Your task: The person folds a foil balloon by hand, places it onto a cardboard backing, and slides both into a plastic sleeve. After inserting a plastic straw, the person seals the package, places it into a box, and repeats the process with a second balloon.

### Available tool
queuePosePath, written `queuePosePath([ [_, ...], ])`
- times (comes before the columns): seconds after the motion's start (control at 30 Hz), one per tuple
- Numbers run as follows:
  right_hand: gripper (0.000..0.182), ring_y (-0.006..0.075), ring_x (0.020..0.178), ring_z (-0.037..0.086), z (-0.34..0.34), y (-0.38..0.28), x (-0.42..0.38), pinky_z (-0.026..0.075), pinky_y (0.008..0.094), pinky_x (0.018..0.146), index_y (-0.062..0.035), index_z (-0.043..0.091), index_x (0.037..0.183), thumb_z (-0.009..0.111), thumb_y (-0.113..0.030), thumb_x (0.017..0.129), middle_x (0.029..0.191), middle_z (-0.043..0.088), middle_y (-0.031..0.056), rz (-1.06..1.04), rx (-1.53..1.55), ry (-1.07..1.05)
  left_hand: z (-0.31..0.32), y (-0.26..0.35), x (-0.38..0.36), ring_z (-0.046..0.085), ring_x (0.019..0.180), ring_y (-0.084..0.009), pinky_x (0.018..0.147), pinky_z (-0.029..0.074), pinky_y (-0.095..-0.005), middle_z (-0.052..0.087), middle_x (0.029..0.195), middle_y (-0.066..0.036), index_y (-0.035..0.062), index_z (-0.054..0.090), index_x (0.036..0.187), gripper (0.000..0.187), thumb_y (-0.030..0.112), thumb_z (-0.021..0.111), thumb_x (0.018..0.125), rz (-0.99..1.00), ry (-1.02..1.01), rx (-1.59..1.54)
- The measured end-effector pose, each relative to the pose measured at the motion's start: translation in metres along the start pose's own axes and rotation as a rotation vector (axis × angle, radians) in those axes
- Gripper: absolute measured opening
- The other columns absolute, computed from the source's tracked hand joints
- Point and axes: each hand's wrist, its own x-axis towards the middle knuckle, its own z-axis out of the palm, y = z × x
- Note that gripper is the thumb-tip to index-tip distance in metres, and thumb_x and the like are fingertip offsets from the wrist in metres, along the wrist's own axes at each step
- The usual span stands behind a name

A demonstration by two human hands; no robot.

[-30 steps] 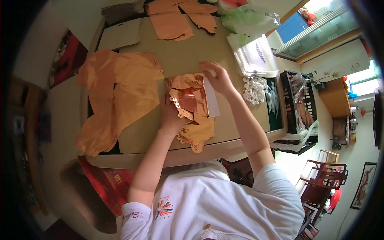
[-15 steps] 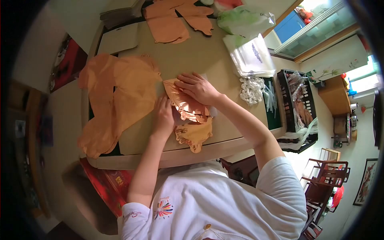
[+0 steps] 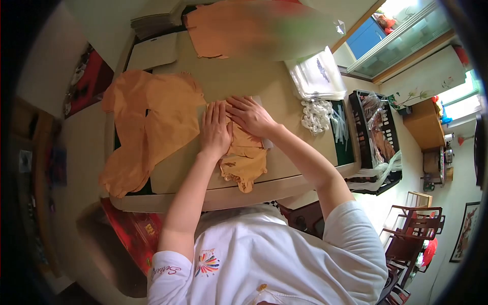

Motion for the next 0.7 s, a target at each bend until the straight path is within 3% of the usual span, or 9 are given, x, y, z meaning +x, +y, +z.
queuePosePath([
  [0.17, 0.047, 0.0300, 0.136, 0.034, -0.016, -0.042, -0.069, 0.026, 0.0437, 0.113, -0.0044, 0.048, 0.135, 0.051, -0.028, 0.094, 0.143, 0.043, 0.0144, 0.046, -0.030, -0.092, 0.000, -0.002, 0.002, 0.027, 0.140, -0.0326, 0.115, 0.021, -0.0465, 0.033, 0.148, -0.020, -0.0047, 0.034, 0.141, 0.059, 0.028, 0.048, 0.093, 0.002, 0.004, 0.034],
  [0.33, 0.046, 0.0268, 0.138, 0.033, -0.034, -0.078, -0.145, 0.024, 0.0433, 0.115, -0.0047, 0.048, 0.136, 0.051, -0.028, 0.096, 0.144, 0.043, 0.0135, 0.240, 0.089, -0.140, -0.003, 0.000, 0.004, 0.027, 0.140, -0.0322, 0.115, 0.022, -0.0460, 0.033, 0.148, -0.020, -0.0050, 0.037, 0.139, 0.058, 0.028, 0.047, 0.093, -0.010, -0.013, 0.012],
  [0.37, 0.039, 0.0286, 0.123, 0.051, -0.033, -0.076, -0.149, 0.038, 0.0435, 0.105, -0.0041, 0.055, 0.127, 0.054, -0.026, 0.094, 0.133, 0.053, 0.0160, 0.184, 0.074, -0.008, -0.003, 0.000, 0.004, 0.028, 0.140, -0.0322, 0.115, 0.022, -0.0460, 0.034, 0.148, -0.020, -0.0050, 0.037, 0.139, 0.058, 0.028, 0.047, 0.093, -0.006, -0.013, 0.011],
  [0.47, 0.031, 0.0309, 0.096, 0.065, -0.035, -0.068, -0.131, 0.050, 0.0431, 0.086, -0.0047, 0.061, 0.117, 0.058, -0.024, 0.092, 0.112, 0.064, 0.0169, 0.780, 0.437, 0.236, -0.002, 0.001, 0.003, 0.028, 0.140, -0.0322, 0.115, 0.023, -0.0461, 0.034, 0.148, -0.020, -0.0051, 0.038, 0.138, 0.058, 0.029, 0.048, 0.093, 0.000, -0.008, 0.011],
  [0.5, 0.025, 0.0312, 0.075, 0.065, -0.033, -0.062, -0.115, 0.052, 0.0421, 0.071, -0.0048, 0.062, 0.107, 0.060, -0.023, 0.090, 0.095, 0.065, 0.0159, 0.784, 0.346, 0.375, -0.003, 0.001, 0.003, 0.028, 0.140, -0.0323, 0.115, 0.023, -0.0462, 0.034, 0.148, -0.020, -0.0052, 0.038, 0.138, 0.058, 0.029, 0.048, 0.093, 0.002, -0.002, 0.013],
  [0.6, 0.025, 0.0318, 0.079, 0.065, -0.029, -0.047, -0.077, 0.051, 0.0400, 0.074, -0.0039, 0.063, 0.103, 0.061, -0.023, 0.089, 0.095, 0.065, 0.0163, 1.009, 0.293, 0.142, -0.006, 0.002, 0.002, 0.030, 0.138, -0.0341, 0.113, 0.025, -0.0477, 0.035, 0.146, -0.022, -0.0061, 0.038, 0.137, 0.058, 0.028, 0.051, 0.092, 0.013, 0.019, 0.004],
  [0.7, 0.025, 0.0328, 0.084, 0.065, -0.035, -0.045, -0.063, 0.051, 0.0405, 0.076, -0.0032, 0.062, 0.100, 0.063, -0.024, 0.086, 0.095, 0.065, 0.0171, 1.018, 0.330, 0.014, -0.005, 0.003, 0.003, 0.031, 0.138, -0.0345, 0.112, 0.025, -0.0483, 0.035, 0.146, -0.022, -0.0061, 0.037, 0.138, 0.058, 0.028, 0.052, 0.093, 0.009, 0.021, 0.009],
])
